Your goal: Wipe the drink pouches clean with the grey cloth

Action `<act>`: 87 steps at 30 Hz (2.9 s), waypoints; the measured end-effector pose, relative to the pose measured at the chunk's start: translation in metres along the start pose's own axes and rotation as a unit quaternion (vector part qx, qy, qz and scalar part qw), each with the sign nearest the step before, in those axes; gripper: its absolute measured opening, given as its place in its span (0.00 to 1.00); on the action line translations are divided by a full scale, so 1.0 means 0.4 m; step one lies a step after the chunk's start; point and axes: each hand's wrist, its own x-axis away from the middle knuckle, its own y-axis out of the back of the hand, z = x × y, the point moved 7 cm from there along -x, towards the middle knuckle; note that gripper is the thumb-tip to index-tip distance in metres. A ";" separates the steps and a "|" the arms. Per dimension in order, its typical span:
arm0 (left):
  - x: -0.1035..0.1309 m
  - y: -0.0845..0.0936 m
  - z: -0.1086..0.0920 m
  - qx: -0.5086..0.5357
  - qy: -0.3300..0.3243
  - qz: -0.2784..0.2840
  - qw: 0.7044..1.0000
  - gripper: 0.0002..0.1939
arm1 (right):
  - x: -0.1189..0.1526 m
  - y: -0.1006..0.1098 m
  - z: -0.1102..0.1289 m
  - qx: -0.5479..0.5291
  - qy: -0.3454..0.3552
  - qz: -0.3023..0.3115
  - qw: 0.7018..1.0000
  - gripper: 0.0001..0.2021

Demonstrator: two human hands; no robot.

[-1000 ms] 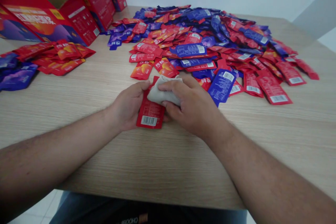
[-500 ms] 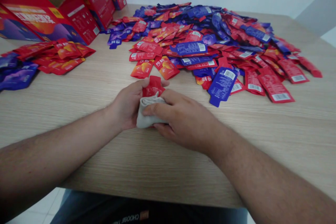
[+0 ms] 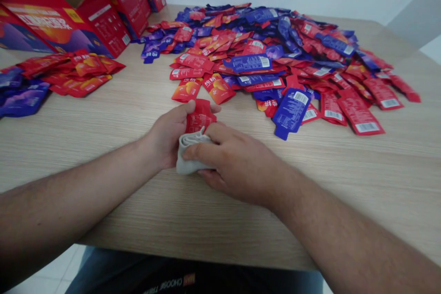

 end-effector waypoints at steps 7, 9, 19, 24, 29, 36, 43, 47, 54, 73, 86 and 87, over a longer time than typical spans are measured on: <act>-0.006 -0.007 -0.001 0.020 -0.007 0.028 0.999 0.22 | -0.001 0.021 -0.022 0.009 -0.030 -0.043 0.999 0.18; -0.005 -0.001 -0.001 0.008 -0.003 0.002 1.000 0.22 | -0.002 0.008 -0.009 -0.009 0.002 -0.008 1.000 0.17; -0.005 0.008 -0.003 -0.017 -0.011 -0.007 1.000 0.24 | 0.000 0.003 -0.003 -0.008 0.028 0.007 1.000 0.16; -0.004 -0.004 -0.004 0.006 -0.013 0.015 1.000 0.21 | 0.000 0.018 -0.022 0.010 -0.017 -0.034 0.999 0.18; -0.007 0.001 -0.004 0.006 -0.014 0.013 1.000 0.21 | 0.001 0.004 -0.010 -0.001 0.007 -0.005 1.000 0.18; -0.012 0.008 -0.010 0.012 0.000 0.016 1.000 0.24 | -0.001 0.010 -0.016 -0.032 0.022 0.007 0.999 0.18; -0.025 0.030 -0.061 0.045 -0.021 0.003 0.999 0.24 | -0.001 0.030 -0.071 -0.020 -0.027 -0.034 0.999 0.18; -0.030 0.035 -0.073 0.065 -0.034 0.009 0.997 0.24 | -0.002 0.032 -0.079 -0.028 -0.033 -0.039 0.998 0.19; -0.022 0.026 -0.074 0.068 -0.035 0.045 0.996 0.23 | -0.006 0.030 -0.081 -0.027 -0.029 -0.033 0.999 0.18; -0.010 0.003 -0.013 0.029 -0.006 0.038 0.999 0.25 | -0.006 0.024 -0.054 -0.009 -0.052 -0.094 0.994 0.18; -0.006 -0.001 -0.011 0.007 -0.001 0.037 0.999 0.24 | -0.007 0.002 -0.025 -0.002 -0.003 -0.006 1.000 0.18; -0.006 -0.003 -0.012 0.008 -0.002 0.038 0.999 0.24 | -0.007 0.005 -0.030 0.005 -0.011 -0.013 1.000 0.18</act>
